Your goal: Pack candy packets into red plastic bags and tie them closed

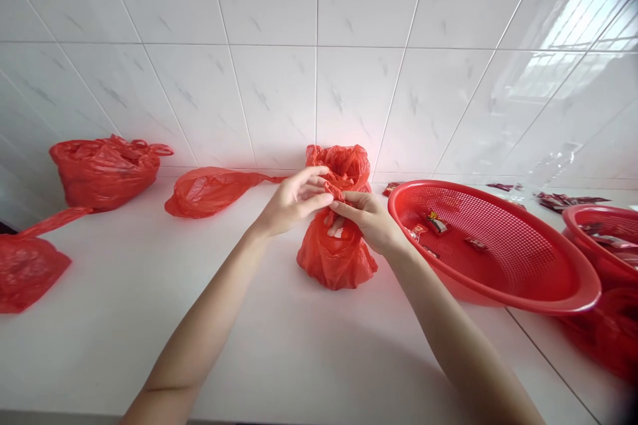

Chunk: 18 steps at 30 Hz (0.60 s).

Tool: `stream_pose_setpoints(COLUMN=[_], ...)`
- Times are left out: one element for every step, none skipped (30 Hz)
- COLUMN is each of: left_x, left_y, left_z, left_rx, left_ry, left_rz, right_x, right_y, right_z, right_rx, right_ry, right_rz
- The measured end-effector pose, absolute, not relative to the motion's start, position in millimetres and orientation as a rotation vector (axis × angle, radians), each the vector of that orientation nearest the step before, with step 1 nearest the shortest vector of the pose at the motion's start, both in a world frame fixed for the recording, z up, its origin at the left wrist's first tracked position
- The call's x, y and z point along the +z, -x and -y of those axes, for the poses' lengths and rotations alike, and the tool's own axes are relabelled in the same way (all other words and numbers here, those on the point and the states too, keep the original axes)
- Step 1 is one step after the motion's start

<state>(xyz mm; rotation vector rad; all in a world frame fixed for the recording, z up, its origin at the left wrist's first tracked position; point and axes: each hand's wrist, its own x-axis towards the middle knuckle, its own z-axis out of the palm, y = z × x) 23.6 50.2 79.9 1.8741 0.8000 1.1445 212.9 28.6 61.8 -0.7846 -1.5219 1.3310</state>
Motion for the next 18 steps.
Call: stream_pose_setpoints(left_x=[77.7, 75.9, 74.5, 73.5, 72.7, 71.9, 71.0, 69.8, 68.3, 66.4, 64.2, 61.8, 59.4, 57.0, 54.6, 52.4, 50.2, 48.1], left_y=[-23.8, -24.4, -25.1, -26.0, -26.9, -27.9, -28.9, -29.8, -30.6, -31.4, -32.0, -32.5, -32.9, -33.1, -33.3, -33.4, -33.5, -33.6], left_z=[-52.8, -54.2, -54.6, -54.3, -53.7, -53.2, -53.0, -53.4, -54.5, -56.5, -59.1, -62.4, -66.1, -70.0, -74.0, -77.8, -81.3, -84.4], left_rx=[1.028, 0.909, 0.809, 0.738, 0.697, 0.684, 0.689, 0.701, 0.717, 0.742, 0.774, 0.804, 0.823, 0.832, 0.830, 0.827, 0.828, 0.834], left_ry=[-1.819, -1.784, -1.763, -1.750, -1.745, -1.748, -1.756, -1.764, -1.764, -1.753, -1.728, -1.686, -1.628, -1.557, -1.478, -1.393, -1.305, -1.224], left_rz=[-0.755, -0.697, -0.638, -0.585, -0.548, -0.539, -0.560, -0.599, -0.644, -0.684, -0.716, -0.733, -0.730, -0.711, -0.690, -0.675, -0.667, -0.662], right_x=[63.9, 65.9, 67.6, 68.7, 69.3, 69.2, 68.5, 67.3, 65.8, 64.0, 62.0, 60.1, 58.1, 56.1, 54.2, 52.2, 50.1, 48.0], right_y=[-212.9, -213.1, -213.3, -213.6, -214.0, -214.4, -214.8, -215.2, -215.4, -215.4, -215.2, -214.8, -214.3, -213.6, -212.8, -212.0, -211.1, -210.2], right_z=[-26.4, -24.4, -22.7, -21.5, -20.9, -20.9, -21.4, -22.3, -23.4, -24.6, -25.9, -27.1, -28.4, -29.8, -31.1, -32.6, -34.1, -35.6], right_rx=[1.280, 1.227, 1.173, 1.114, 1.044, 0.954, 0.840, 0.715, 0.596, 0.499, 0.429, 0.383, 0.353, 0.331, 0.311, 0.293, 0.279, 0.272], right_ry=[0.810, 0.835, 0.857, 0.877, 0.899, 0.925, 0.958, 0.993, 1.025, 1.048, 1.061, 1.064, 1.061, 1.057, 1.052, 1.048, 1.039, 1.026], right_rz=[1.569, 1.611, 1.646, 1.675, 1.698, 1.717, 1.732, 1.744, 1.752, 1.760, 1.768, 1.774, 1.774, 1.768, 1.760, 1.753, 1.750, 1.754])
